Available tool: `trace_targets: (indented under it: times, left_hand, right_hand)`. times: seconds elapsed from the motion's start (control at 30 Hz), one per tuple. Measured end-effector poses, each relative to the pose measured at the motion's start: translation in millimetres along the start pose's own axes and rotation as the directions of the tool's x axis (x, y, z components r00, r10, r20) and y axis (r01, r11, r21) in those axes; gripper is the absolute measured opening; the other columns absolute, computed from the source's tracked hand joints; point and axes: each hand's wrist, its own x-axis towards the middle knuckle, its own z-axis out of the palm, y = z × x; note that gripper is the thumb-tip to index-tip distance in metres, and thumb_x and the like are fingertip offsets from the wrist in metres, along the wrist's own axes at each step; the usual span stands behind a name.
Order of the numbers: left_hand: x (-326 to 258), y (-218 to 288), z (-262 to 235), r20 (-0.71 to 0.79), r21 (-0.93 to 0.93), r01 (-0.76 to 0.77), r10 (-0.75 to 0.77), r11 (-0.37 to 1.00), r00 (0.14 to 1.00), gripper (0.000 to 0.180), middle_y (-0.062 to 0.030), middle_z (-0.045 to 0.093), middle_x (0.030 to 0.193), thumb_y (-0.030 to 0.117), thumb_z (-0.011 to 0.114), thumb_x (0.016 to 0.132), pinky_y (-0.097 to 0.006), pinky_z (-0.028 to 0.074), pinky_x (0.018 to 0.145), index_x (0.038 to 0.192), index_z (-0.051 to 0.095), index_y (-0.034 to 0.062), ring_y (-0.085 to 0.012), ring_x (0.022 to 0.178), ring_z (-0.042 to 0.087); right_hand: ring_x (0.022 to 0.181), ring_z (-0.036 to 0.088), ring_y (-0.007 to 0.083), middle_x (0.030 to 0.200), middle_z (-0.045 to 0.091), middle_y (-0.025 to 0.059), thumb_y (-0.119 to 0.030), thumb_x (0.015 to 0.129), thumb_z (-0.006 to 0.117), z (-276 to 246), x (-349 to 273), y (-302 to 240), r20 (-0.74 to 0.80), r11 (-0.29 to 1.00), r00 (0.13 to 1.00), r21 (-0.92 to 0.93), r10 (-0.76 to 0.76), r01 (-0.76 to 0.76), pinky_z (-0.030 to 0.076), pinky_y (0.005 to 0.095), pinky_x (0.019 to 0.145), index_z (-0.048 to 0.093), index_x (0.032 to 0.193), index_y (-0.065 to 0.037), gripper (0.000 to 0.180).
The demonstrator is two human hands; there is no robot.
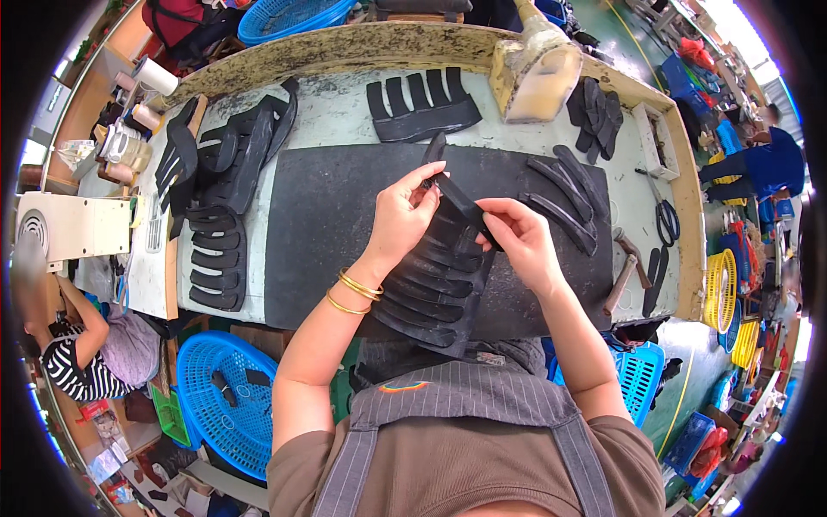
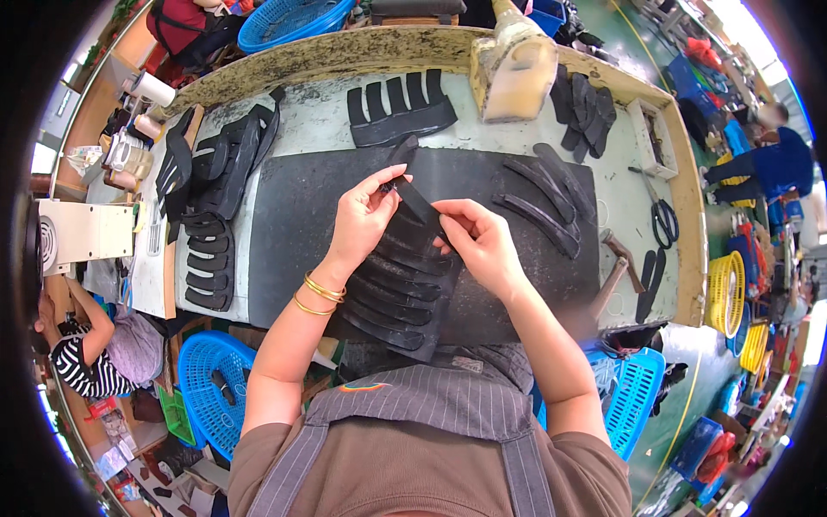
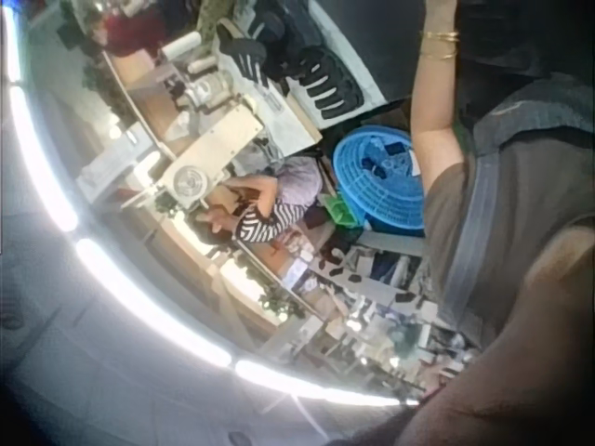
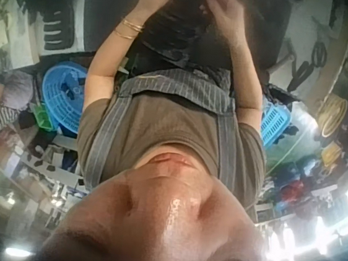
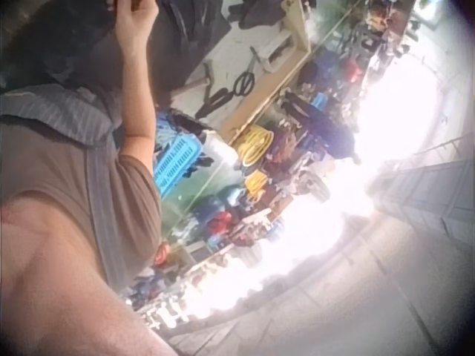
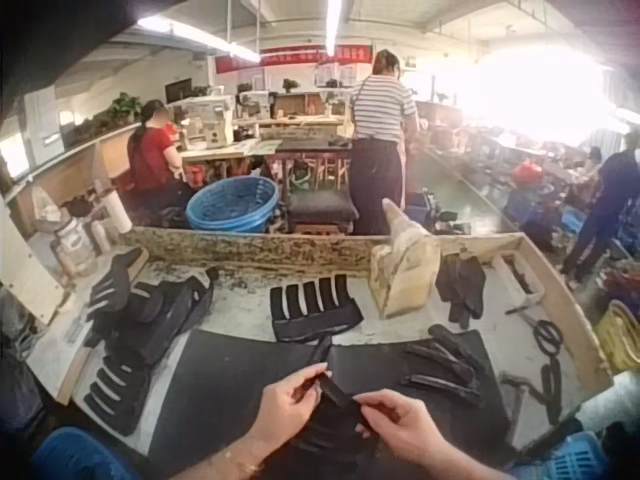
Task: Arranging and assembling black synthetic shoe components on a workstation.
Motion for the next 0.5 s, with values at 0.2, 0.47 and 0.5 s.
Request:
trace_targets:
  times: [0.2, 0.47, 0.5]
  left_hand:
    - [19.9, 20.6, 25.2, 0.076, 0.052, -0.08, 0.076, 0.995, 0.994, 0.037, -0.0082, 0.069, 0.114, -0.001, 0.052, 0.097, -0.023, 0.05, 0.089, 0.134, 0.058, 0.0006, -0.0104, 0.101, 0.063]
    - [55.3, 4.8, 28.9, 0.233, 0.662, -0.424, 0.367, 0.619, 0.9, 0.059, -0.0092, 0.062, 0.097, 0.028, 0.077, 0.083, -0.031, 0.049, 0.087, 0.135, 0.058, 0.0083, -0.0174, 0.083, 0.056]
    - [49.2, 6.0, 31.4, 0.126, 0.714, -0.426, 0.497, 0.555, 0.859, 0.054, -0.0076, 0.057, 0.09, 0.032, 0.078, 0.082, -0.032, 0.048, 0.086, 0.127, 0.061, 0.006, -0.0186, 0.083, 0.054]
  right_hand:
    - [0.079, 0.064, 0.0087, 0.098, 0.058, 0.0037, 0.003, 0.096, 0.055, -24.5, -32.3, -15.4, -0.158, 0.955, 0.959, -0.224, -0.234, 0.196, 0.053, 0.0211, 0.069, 0.063, 0.114, 0.003, 0.02]
    - [0.078, 0.065, 0.0098, 0.1, 0.06, 0.0051, 0.004, 0.095, 0.056, -47.6, -56.1, -14.3, -0.304, 0.901, 0.873, -0.333, -0.38, 0.276, 0.053, 0.0212, 0.068, 0.064, 0.114, 0.004, 0.02]
    - [0.078, 0.065, 0.0099, 0.099, 0.06, 0.0054, 0.005, 0.094, 0.056, -46.6, -56.2, -14.0, -0.296, 0.879, 0.863, -0.381, -0.41, 0.287, 0.053, 0.0212, 0.067, 0.064, 0.113, 0.004, 0.02]
